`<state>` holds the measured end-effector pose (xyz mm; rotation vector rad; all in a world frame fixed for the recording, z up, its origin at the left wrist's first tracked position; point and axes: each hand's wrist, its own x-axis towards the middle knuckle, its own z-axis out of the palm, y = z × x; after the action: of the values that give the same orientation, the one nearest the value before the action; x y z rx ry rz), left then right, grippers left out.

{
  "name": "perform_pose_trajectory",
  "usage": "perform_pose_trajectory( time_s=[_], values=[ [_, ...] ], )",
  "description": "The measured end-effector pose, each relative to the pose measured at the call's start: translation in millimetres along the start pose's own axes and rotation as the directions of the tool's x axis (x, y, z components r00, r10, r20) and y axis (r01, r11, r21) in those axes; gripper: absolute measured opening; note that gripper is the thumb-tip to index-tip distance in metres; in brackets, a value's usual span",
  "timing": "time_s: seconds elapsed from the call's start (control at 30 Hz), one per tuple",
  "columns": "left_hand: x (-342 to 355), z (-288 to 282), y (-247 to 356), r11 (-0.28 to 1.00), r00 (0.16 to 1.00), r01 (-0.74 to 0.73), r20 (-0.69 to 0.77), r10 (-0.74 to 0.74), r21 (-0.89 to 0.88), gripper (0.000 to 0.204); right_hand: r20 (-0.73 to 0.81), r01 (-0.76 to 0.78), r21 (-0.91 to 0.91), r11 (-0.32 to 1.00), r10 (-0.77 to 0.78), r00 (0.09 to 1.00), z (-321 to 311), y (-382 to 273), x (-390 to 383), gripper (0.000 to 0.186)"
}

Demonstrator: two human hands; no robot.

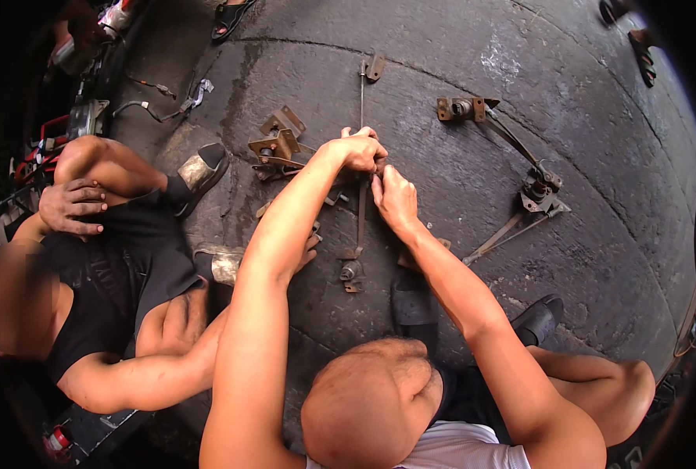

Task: The person manipulates several rusted mechanical linkage rods and plates on the ground, using pliers to pull or straighten a thin metal rod while several other people stand and sit nearby in a workshop environment.

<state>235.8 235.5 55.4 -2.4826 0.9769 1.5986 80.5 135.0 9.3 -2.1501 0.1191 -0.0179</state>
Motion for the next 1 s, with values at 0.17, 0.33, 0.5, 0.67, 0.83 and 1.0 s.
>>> perform_pose_trajectory(
  time_s=[0.17,0.33,0.5,0.67,0.83,1.0],
  values=[
    [-1.5,-0.7,3.9,0.994,0.999,-0.039,-0.01,0.038,-0.103,0.019,-0.057,-0.118,0.095,0.988,0.124,0.991,-8.6,3.1,-3.9,0.021],
    [-2.6,3.0,4.1,0.986,0.998,-0.061,-0.03,0.057,-0.154,0.022,-0.024,-0.324,0.336,0.884,0.352,0.936,-11.6,1.4,-3.2,0.021],
    [1.2,8.1,6.2,0.986,0.996,-0.06,-0.076,0.048,-0.158,0.02,0.137,-0.558,0.556,0.617,0.593,0.793,-8.6,1.2,4.3,0.02],
    [1.4,14.4,5.5,0.985,0.992,-0.062,-0.118,0.043,-0.159,0.02,0.255,-0.658,0.59,0.467,0.666,0.701,-9.5,3.3,13.9,0.019],
    [-5.4,12.7,12.4,0.99,0.989,-0.048,-0.148,0.028,-0.131,0.026,0.303,-0.742,0.502,0.444,0.714,0.632,-12.4,1.5,22.3,0.018],
    [-2.7,17.5,11.9,0.993,0.982,-0.055,-0.188,0.033,-0.109,0.024,0.318,-0.775,0.46,0.433,0.735,0.599,-13.0,0.8,28.5,0.017]
  ],
)
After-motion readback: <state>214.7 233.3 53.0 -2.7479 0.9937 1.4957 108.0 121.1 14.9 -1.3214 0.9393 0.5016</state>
